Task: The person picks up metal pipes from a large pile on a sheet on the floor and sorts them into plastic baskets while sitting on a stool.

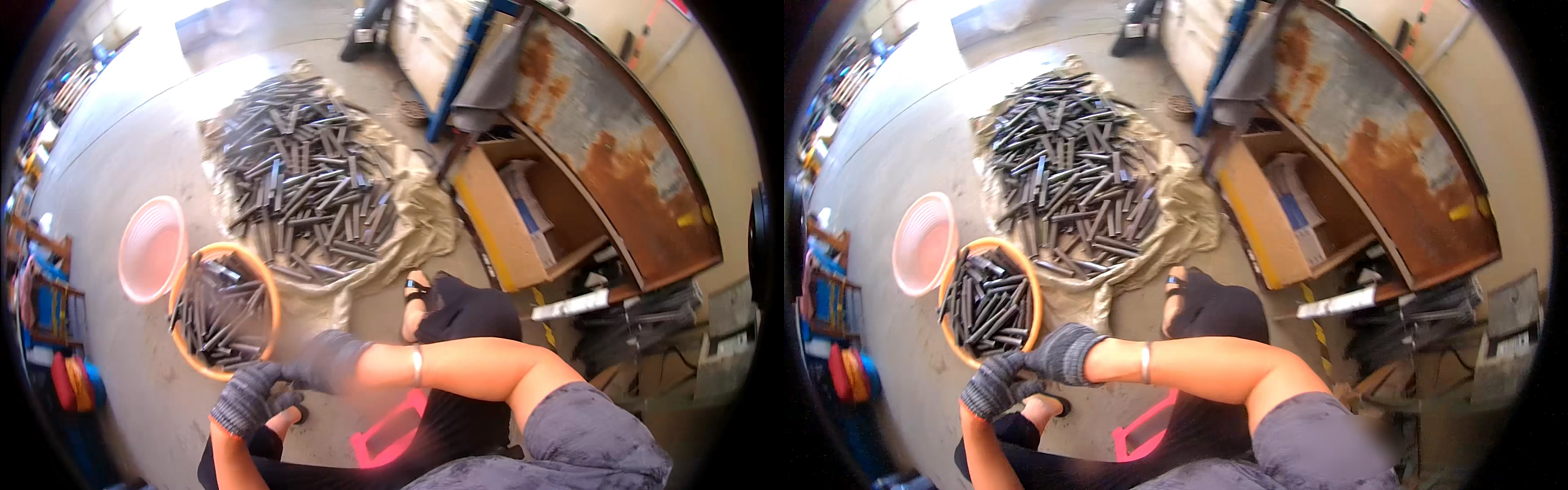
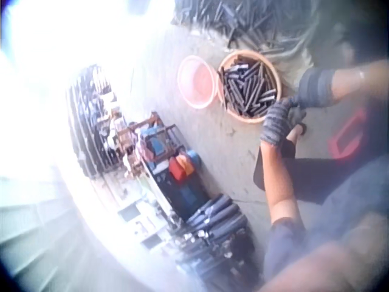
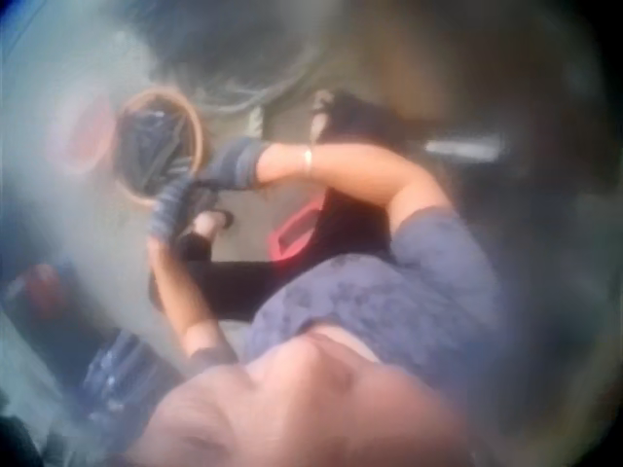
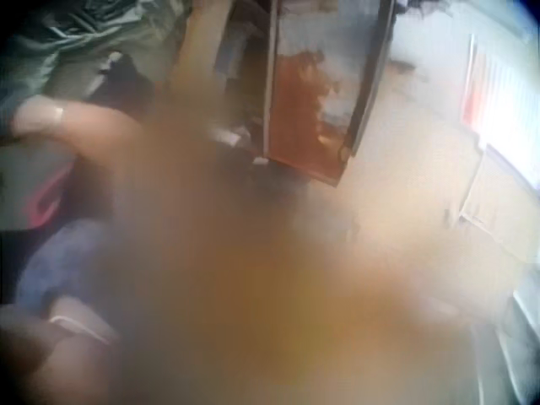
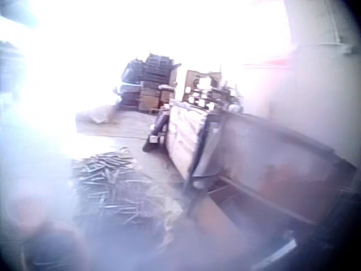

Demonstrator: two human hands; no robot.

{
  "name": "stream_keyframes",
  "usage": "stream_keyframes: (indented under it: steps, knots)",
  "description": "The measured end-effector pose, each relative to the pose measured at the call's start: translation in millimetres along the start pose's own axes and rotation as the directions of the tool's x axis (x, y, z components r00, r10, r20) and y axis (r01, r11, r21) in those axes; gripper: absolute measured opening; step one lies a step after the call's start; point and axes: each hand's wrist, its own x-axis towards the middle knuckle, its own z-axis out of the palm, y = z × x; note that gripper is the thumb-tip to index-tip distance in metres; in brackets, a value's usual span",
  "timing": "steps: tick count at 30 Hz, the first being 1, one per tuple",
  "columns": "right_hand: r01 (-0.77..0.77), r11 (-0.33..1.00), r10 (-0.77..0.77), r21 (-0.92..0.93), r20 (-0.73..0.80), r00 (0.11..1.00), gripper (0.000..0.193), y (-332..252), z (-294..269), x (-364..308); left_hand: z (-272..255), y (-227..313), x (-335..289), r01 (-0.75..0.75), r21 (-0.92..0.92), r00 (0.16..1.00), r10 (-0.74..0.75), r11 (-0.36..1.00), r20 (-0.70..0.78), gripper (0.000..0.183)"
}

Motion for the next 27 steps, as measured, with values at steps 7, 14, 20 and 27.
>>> stream_keyframes:
  steps: [7, 14, 20, 27]
  knots:
    - [0.012, 1.0, -0.011, 0.012, -0.07, 0.997, 0.026, 8.4, 13.7, 3.0, -5.5, -17.5, 2.8, -0.058, 0.199, 0.994, 0.075, 0.978, -0.083, 0.022]
    - [-0.082, 0.992, 0.093, 0.101, -0.11, 0.99, 0.025, 7.2, 23.0, 1.8, 15.3, -34.2, 0.1, -0.131, 0.321, 0.959, 0.203, 0.938, -0.199, 0.021]
    - [-0.051, 0.998, 0.053, 0.035, -0.073, 0.996, 0.027, 13.6, 20.8, 1.1, 11.0, -25.5, 2.4, -0.066, 0.429, 0.984, 0.131, 0.901, -0.123, 0.024]
    - [-0.153, 0.986, 0.156, 0.068, -0.045, 0.987, 0.033, 4.6, 16.8, 3.5, 15.1, -34.9, 1.1, -0.108, 0.421, 0.968, 0.193, 0.901, -0.163, 0.022]
